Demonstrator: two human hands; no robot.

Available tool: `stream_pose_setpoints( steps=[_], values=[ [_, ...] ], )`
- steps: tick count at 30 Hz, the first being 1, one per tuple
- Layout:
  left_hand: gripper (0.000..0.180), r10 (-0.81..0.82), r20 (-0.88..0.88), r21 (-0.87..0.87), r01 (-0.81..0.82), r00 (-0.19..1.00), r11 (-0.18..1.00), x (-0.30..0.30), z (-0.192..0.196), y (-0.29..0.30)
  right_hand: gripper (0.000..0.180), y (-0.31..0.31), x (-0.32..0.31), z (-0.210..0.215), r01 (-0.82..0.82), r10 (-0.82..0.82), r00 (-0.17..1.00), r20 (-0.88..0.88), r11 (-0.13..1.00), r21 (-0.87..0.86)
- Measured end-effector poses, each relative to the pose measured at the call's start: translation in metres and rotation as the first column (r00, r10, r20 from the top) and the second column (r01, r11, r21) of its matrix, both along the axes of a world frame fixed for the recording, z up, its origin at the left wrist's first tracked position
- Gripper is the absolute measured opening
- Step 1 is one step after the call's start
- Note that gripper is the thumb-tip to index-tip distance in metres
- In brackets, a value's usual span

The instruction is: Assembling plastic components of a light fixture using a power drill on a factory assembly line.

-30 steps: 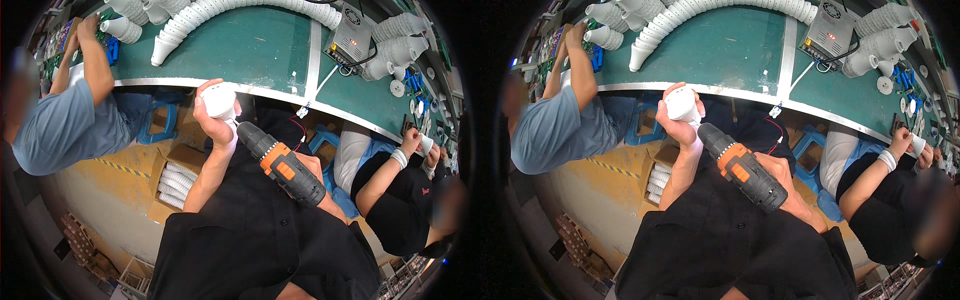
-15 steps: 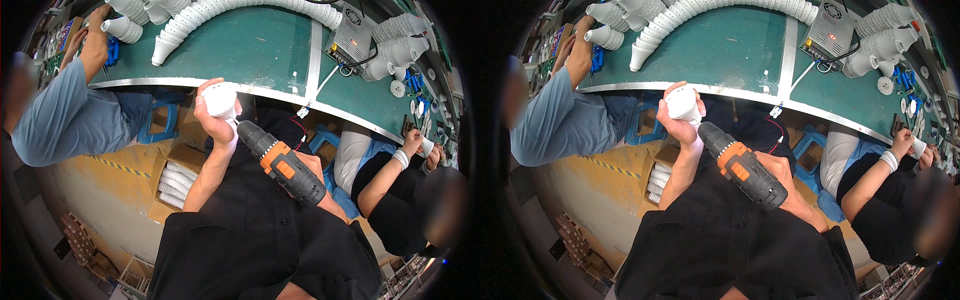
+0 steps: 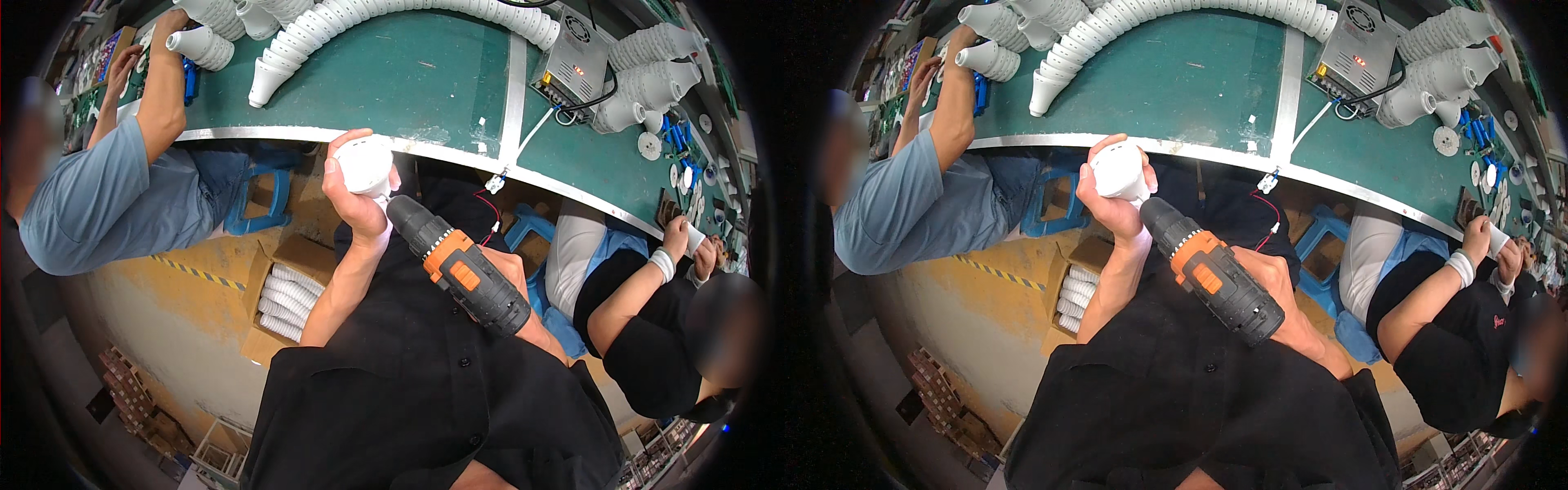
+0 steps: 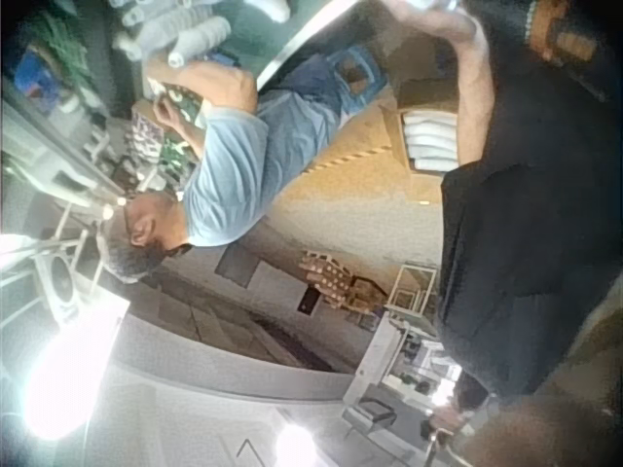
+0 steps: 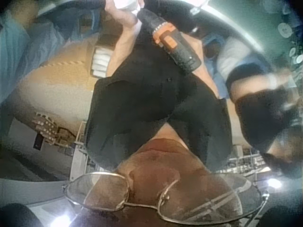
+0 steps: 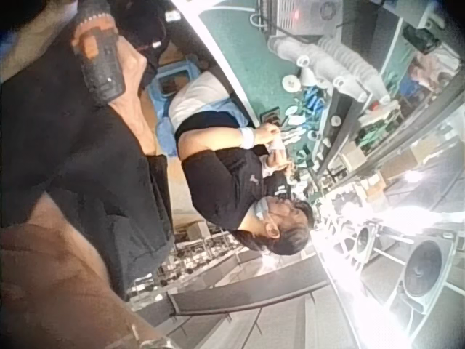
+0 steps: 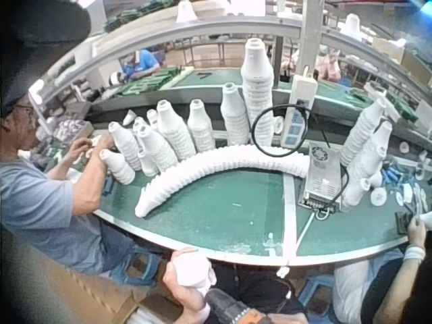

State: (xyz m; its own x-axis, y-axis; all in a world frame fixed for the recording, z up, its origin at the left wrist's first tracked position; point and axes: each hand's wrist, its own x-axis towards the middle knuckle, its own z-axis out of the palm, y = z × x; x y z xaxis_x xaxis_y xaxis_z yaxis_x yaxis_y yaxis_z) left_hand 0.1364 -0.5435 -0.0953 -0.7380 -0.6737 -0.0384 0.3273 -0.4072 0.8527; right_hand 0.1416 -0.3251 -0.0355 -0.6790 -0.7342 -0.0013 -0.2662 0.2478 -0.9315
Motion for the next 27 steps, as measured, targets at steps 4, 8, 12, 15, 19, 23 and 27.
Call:
stream_pose_setpoints(
  steps=[4, 8, 12, 15, 19, 23, 27],
  values=[
    [0.061, -0.009, -0.015, 0.046, 0.009, 1.0, 0.999, -0.0016, 0.0037, 0.0066, 0.023, -0.0029, 0.0015, -0.0021, 0.042, -0.043, 0.999, -0.025, 0.999, -0.019],
    [0.06, -0.039, -0.034, 0.032, 0.04, 0.999, 0.999, 0.0001, 0.006, 0.0075, 0.022, -0.0045, 0.0029, -0.0042, 0.061, -0.063, 0.997, -0.042, 0.997, -0.037],
    [0.059, -0.035, -0.034, 0.031, 0.036, 0.999, 0.999, 0.0003, 0.0049, 0.0035, 0.022, -0.0024, 0.0046, -0.0055, 0.05, -0.051, 0.998, -0.043, 0.998, -0.024],
    [0.059, -0.031, -0.035, 0.022, 0.032, 0.999, 0.999, -0.0006, 0.0042, 0.0027, 0.022, -0.0031, 0.0043, -0.0047, 0.06, -0.061, 0.998, -0.035, 0.998, -0.034],
    [0.06, -0.009, -0.019, 0.03, 0.009, 1.0, 0.999, 0.0, 0.0048, 0.0022, 0.022, -0.0035, 0.0029, -0.0021, 0.037, -0.039, 0.998, -0.044, 0.998, -0.041],
    [0.059, 0.001, -0.006, 0.029, -0.001, 1.0, 1.0, 0.0003, 0.0047, 0.0006, 0.023, -0.0025, 0.0034, -0.0014, 0.026, -0.028, 0.998, -0.058, 0.999, -0.032],
    [0.059, -0.012, -0.011, 0.038, 0.013, 1.0, 0.999, -0.0007, 0.0047, 0.0004, 0.023, -0.0006, 0.0059, -0.0013, 0.031, -0.031, 0.998, -0.053, 0.999, -0.007]
  ],
)
